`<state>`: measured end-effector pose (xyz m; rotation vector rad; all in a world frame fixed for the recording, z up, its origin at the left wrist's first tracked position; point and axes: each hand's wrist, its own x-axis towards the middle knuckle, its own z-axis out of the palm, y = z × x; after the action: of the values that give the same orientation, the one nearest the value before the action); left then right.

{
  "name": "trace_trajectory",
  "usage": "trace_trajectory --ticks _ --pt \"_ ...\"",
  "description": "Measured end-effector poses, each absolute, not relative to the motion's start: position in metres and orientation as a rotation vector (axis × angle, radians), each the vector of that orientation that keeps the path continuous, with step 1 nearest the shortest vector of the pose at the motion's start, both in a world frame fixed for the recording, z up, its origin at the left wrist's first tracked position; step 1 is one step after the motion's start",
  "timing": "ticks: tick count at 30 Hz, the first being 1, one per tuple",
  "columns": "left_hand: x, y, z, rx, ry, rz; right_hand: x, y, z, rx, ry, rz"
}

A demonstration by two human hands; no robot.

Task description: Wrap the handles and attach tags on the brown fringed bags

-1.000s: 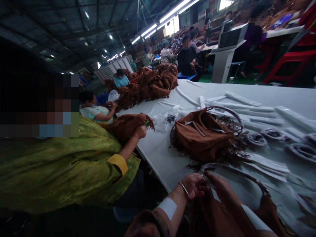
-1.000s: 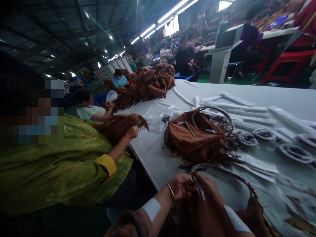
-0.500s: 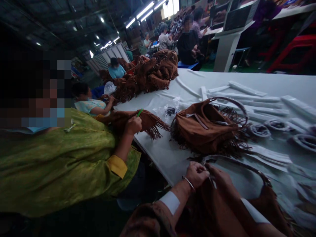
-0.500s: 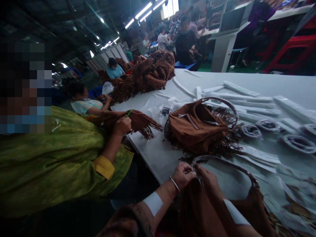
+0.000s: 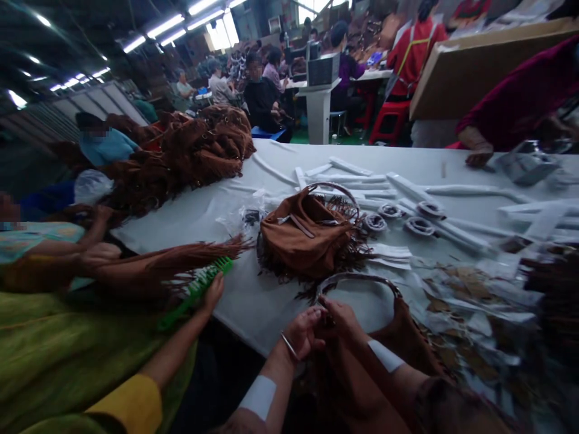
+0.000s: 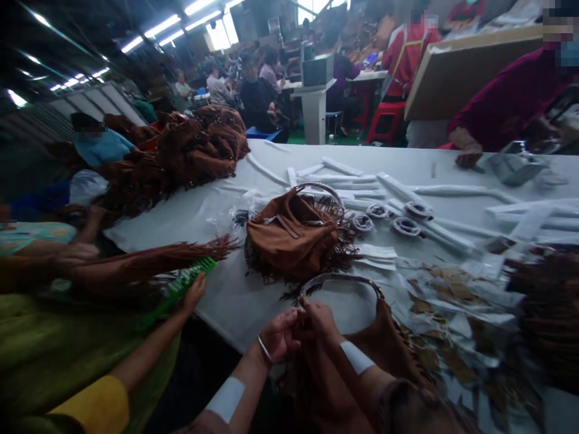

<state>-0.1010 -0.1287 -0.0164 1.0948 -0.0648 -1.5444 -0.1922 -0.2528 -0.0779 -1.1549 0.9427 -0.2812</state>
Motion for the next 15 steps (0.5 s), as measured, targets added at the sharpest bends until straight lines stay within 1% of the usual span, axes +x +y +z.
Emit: trace_trajectory --ticks 3,8,11,12,13,15 --pt "-0.103 -0.137 -0.018 1.245 -0.161 -1.497 -0.197 -0.249 -0.078 -1.116 0.869 -0.239" --pt "-0.09 -0.149 -0.036 1.583 -0.209 -1.271 -0.207 -0.248 -0.085 -1.043 0.694 -0.125" --pt "-0.074 -0.148 -0.045 1.764 -0.26 -1.175 -0.212 -0.264 -0.091 -1.026 0.755 -0.252" --pt "-0.07 -0.144 -0.046 1.807 -0.284 -1.17 -0.213 -0.275 -0.092 -1.095 0.82 -0.298" --pt "-0.066 -0.14 -0.046 1.836 -0.312 -1.184 -0.215 -0.287 -0.093 -1.259 0.898 -0.31" --pt "-0.063 -0.126 -0.041 1.862 -0.374 -1.26 -0.218 -0.316 -0.093 -1.755 1.048 -0.254"
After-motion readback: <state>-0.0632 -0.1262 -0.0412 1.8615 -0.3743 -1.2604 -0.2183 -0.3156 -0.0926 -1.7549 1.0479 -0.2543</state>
